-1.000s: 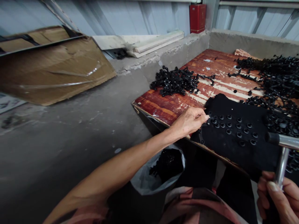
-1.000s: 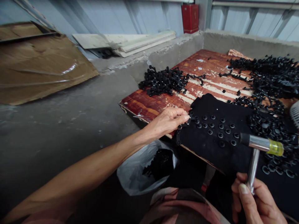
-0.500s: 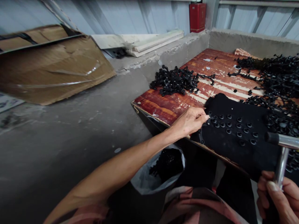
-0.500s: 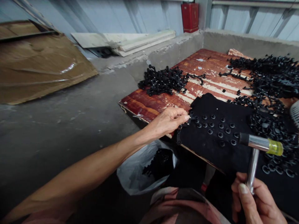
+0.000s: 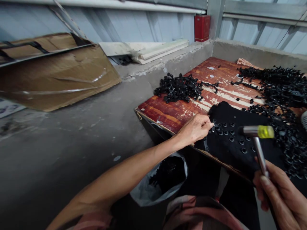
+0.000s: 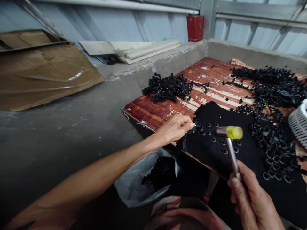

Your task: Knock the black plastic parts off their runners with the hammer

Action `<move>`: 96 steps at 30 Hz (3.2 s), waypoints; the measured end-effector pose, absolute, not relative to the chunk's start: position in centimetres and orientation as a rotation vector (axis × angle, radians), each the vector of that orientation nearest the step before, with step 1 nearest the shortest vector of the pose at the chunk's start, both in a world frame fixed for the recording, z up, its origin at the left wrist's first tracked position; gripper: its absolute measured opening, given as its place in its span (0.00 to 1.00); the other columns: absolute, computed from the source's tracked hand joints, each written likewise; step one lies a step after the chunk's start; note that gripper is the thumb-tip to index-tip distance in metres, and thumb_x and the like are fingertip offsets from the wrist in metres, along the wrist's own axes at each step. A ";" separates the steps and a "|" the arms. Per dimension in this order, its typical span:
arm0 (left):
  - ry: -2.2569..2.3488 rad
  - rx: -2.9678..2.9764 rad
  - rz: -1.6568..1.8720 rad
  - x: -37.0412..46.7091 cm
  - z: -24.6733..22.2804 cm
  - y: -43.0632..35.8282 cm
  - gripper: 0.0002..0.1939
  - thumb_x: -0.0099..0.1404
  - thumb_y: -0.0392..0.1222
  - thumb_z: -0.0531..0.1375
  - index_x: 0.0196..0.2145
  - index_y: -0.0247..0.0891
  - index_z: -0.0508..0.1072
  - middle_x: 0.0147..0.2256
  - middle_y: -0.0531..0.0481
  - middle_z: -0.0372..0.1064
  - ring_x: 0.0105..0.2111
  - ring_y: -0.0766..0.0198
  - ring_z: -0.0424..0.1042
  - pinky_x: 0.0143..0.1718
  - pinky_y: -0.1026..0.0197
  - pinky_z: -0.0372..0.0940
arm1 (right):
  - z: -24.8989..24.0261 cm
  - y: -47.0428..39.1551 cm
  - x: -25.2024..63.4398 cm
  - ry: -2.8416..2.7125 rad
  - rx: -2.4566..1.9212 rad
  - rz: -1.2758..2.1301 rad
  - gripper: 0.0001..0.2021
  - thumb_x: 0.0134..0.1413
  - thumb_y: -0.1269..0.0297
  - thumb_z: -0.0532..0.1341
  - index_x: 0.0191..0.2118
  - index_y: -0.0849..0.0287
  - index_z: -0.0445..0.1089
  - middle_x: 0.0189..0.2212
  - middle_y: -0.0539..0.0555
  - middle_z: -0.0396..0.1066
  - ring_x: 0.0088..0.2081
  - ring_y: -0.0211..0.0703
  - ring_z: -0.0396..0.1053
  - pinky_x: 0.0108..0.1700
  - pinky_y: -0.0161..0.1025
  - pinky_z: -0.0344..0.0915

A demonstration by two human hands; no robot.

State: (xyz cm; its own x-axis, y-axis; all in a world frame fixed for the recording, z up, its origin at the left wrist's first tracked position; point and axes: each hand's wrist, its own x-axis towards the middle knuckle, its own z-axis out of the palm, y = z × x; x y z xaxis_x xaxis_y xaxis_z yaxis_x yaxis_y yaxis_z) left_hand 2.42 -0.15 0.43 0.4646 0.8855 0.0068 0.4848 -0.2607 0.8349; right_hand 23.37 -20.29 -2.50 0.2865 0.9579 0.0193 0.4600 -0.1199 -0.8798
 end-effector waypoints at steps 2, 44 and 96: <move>1.149 1.919 0.630 2.4 0.5 -0.2 0.14 0.62 0.39 0.54 0.19 0.36 0.63 0.15 0.59 0.51 0.18 0.71 0.53 0.22 0.66 0.47 | -1.7 -18.8 23.6 -1.683 -1.694 0.497 0.21 0.64 0.59 0.57 0.62 0.46 0.63 0.40 0.54 0.76 0.33 0.44 0.76 0.33 0.36 0.75; 1.099 1.848 0.601 2.2 0.2 -0.1 0.15 0.61 0.40 0.53 0.18 0.38 0.60 0.13 0.59 0.52 0.15 0.71 0.55 0.19 0.68 0.46 | -0.4 -15.3 21.9 -1.936 -1.581 0.112 0.33 0.63 0.73 0.53 0.70 0.44 0.49 0.59 0.57 0.66 0.55 0.56 0.69 0.55 0.55 0.67; 1.096 1.015 0.447 2.7 2.7 -1.0 0.17 0.61 0.28 0.60 0.40 0.41 0.57 0.22 0.63 0.54 0.14 0.78 0.51 0.13 0.74 0.40 | -3.1 -19.8 20.2 -0.706 -1.494 0.917 0.10 0.58 0.54 0.64 0.39 0.54 0.72 0.33 0.50 0.68 0.21 0.35 0.62 0.18 0.33 0.64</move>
State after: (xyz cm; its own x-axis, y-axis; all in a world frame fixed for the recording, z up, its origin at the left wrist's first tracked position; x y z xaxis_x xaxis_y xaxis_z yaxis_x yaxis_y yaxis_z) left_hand 2.75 -0.98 2.75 0.4301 0.7389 -0.5187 0.1660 0.5000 0.8500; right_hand 20.21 -19.79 -3.13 0.5076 0.8487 -0.1488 -0.0726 -0.1300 -0.9889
